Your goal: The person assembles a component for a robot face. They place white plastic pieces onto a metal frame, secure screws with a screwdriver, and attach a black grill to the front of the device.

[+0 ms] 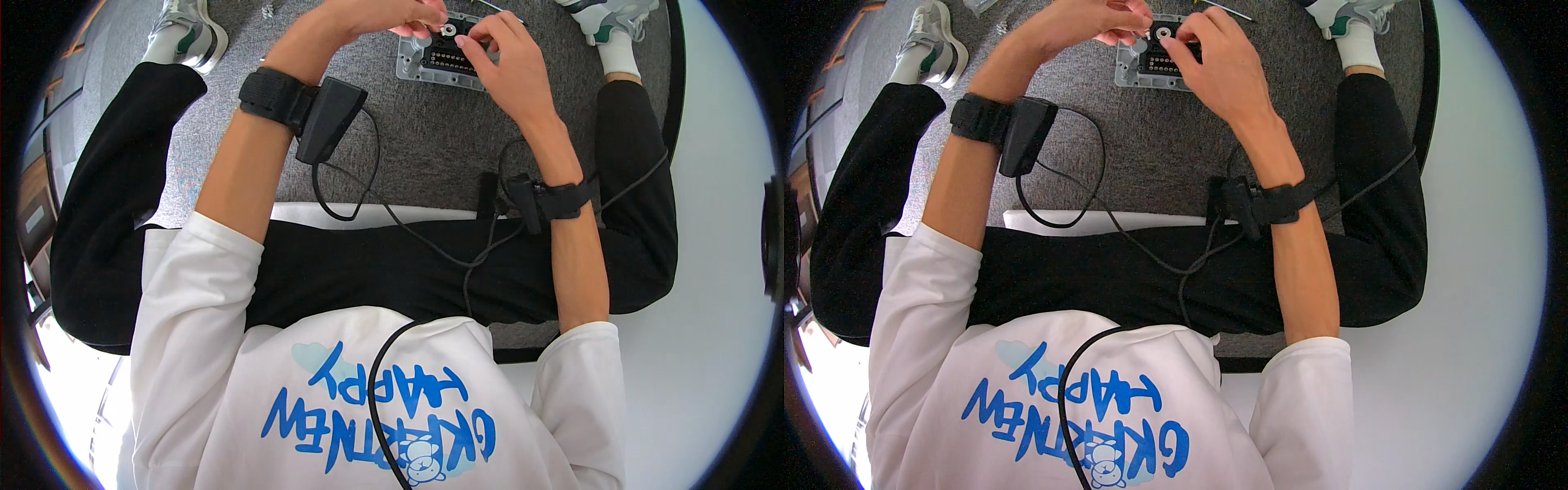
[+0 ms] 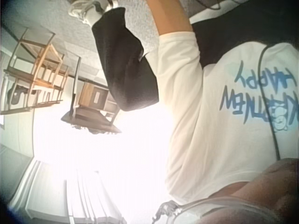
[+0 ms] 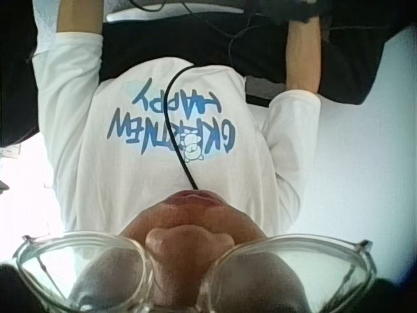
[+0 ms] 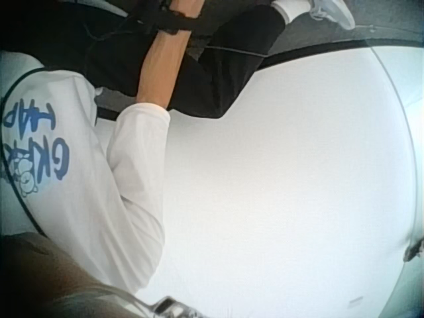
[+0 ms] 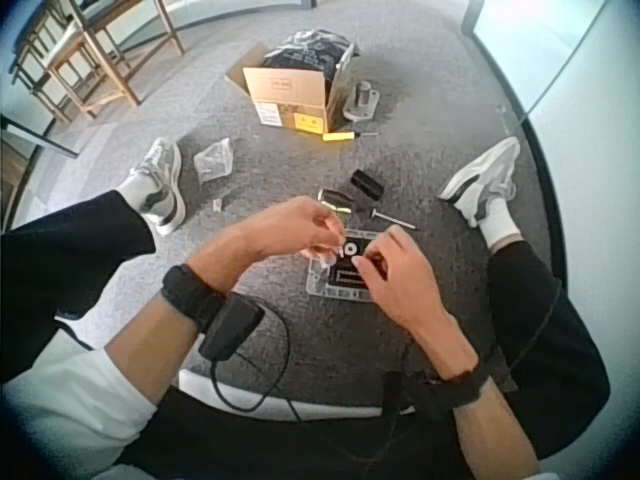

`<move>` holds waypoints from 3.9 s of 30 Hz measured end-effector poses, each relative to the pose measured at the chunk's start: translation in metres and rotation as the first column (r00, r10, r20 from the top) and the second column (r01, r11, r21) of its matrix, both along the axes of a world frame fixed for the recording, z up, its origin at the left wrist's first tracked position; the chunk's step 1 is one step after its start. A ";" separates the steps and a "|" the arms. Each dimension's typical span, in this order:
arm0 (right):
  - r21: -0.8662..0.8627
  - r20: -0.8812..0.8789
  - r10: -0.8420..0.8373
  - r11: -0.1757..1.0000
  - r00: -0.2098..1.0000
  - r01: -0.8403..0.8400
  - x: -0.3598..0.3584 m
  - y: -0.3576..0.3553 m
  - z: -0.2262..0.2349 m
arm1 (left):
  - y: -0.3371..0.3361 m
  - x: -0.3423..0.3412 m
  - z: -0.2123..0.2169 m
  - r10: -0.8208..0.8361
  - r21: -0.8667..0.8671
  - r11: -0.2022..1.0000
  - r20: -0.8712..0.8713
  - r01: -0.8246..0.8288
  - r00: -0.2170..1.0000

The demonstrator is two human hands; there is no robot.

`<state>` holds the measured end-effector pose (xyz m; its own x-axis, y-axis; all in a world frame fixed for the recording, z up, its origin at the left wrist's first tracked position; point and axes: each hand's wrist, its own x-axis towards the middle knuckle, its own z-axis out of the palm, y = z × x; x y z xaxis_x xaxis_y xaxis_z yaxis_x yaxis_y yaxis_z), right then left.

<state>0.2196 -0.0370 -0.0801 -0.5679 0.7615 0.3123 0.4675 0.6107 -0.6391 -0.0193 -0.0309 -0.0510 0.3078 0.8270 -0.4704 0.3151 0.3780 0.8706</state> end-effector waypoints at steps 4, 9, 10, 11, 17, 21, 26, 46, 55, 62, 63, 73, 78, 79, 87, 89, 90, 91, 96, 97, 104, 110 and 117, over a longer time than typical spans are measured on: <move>-0.139 -0.123 0.023 0.989 0.992 -0.040 -0.015 -0.007 0.030 | -0.001 0.003 -0.011 0.089 -0.087 0.994 0.193 -0.073 0.977; -0.213 -0.114 -0.105 0.974 0.988 0.079 -0.005 -0.006 0.024 | -0.002 0.015 -0.011 0.087 -0.138 0.989 0.214 -0.058 0.973; -0.218 -0.115 -0.141 0.969 0.983 0.114 -0.006 -0.005 0.025 | -0.003 0.013 -0.010 0.092 -0.136 0.989 0.211 -0.064 0.973; -0.216 -0.118 -0.136 0.970 0.984 0.108 -0.007 -0.005 0.026 | -0.004 0.010 -0.008 0.034 -0.093 0.996 0.153 -0.020 0.988; -0.065 -0.056 0.028 0.997 0.998 -0.032 0.016 0.005 0.010 | 0.001 -0.026 -0.037 0.020 -0.090 0.996 -0.085 -0.027 0.996; -0.104 0.117 0.079 0.992 0.990 -0.067 0.030 0.005 0.004 | -0.001 -0.075 -0.064 0.085 0.050 0.996 -0.491 -0.070 0.867; -0.061 0.178 0.080 0.996 0.981 -0.070 0.021 0.004 -0.005 | -0.020 -0.168 -0.145 0.234 0.210 0.969 -0.593 -0.133 0.770; 0.147 0.217 0.015 0.988 0.976 -0.048 0.017 0.003 -0.011 | -0.040 -0.184 -0.135 0.158 0.174 0.985 -0.838 -0.019 0.523; 0.154 0.209 0.017 0.987 0.978 -0.050 0.018 0.003 -0.010 | -0.045 -0.161 -0.103 0.133 0.177 0.983 -0.887 0.059 0.443; 0.127 0.225 0.011 0.991 0.974 -0.040 0.018 0.001 -0.010 | -0.048 -0.160 -0.096 0.075 0.049 0.996 -0.905 -0.072 0.419; 0.129 0.221 0.010 0.991 0.975 -0.039 0.017 0.002 -0.010 | -0.049 -0.160 -0.099 0.100 0.081 0.995 -0.905 -0.064 0.413; 0.109 0.185 0.006 0.994 0.983 -0.026 0.021 0.001 -0.009 | -0.036 -0.174 -0.120 0.063 0.056 0.998 -0.919 -0.029 0.389; 0.116 0.113 0.053 0.991 0.992 -0.066 0.001 0.002 -0.006 | -0.040 -0.231 -0.131 0.085 -0.077 0.984 -0.602 -0.163 0.794; 0.110 0.106 0.040 0.993 0.994 -0.052 0.006 0.002 -0.005 | -0.034 -0.205 -0.122 0.073 -0.079 0.986 -0.590 -0.148 0.804; -0.119 -0.018 0.015 0.993 1.000 -0.017 0.004 -0.005 0.029 | 0.002 -0.040 -0.010 -0.153 -0.133 0.980 -0.005 0.150 0.988; -0.204 -0.056 0.013 0.979 0.998 -0.024 -0.004 -0.007 0.031 | -0.002 -0.024 -0.005 -0.121 -0.152 0.980 0.053 0.128 0.991; -0.191 -0.038 0.041 0.980 0.998 -0.048 -0.005 -0.008 0.034 | -0.003 -0.016 -0.002 -0.100 -0.165 0.979 0.118 0.119 0.988; -0.178 -0.020 0.068 0.982 0.998 -0.070 -0.006 -0.008 0.036 | -0.004 -0.009 0.001 -0.100 -0.167 0.979 0.117 0.118 0.988; -0.109 -0.023 0.063 0.992 0.998 -0.065 -0.006 -0.009 0.030 | -0.007 0.005 0.006 0.010 -0.194 0.981 0.172 0.024 0.985; -0.112 -0.032 0.041 0.993 0.999 -0.044 -0.005 -0.009 0.029 | -0.007 0.007 0.005 0.037 -0.205 0.979 0.185 0.002 0.982; -0.122 -0.053 0.065 0.990 0.996 -0.071 -0.002 -0.009 0.034 | -0.007 0.009 0.004 -0.005 -0.171 0.985 0.182 0.037 0.983; -0.150 -0.091 0.012 0.988 0.996 -0.026 -0.006 -0.009 0.036 | -0.006 0.013 -0.002 -0.037 -0.137 0.989 0.121 0.054 0.992; -0.195 -0.127 0.084 0.975 0.988 -0.107 0.002 -0.004 0.030 | -0.008 0.011 -0.007 -0.123 0.006 0.992 0.233 0.125 0.965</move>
<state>0.2218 -0.0415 -0.0502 -0.6096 0.7594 0.2273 0.3279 0.5026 -0.7999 -0.0086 -0.0390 -0.0584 0.5089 0.7720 -0.3807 0.1496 0.3562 0.9224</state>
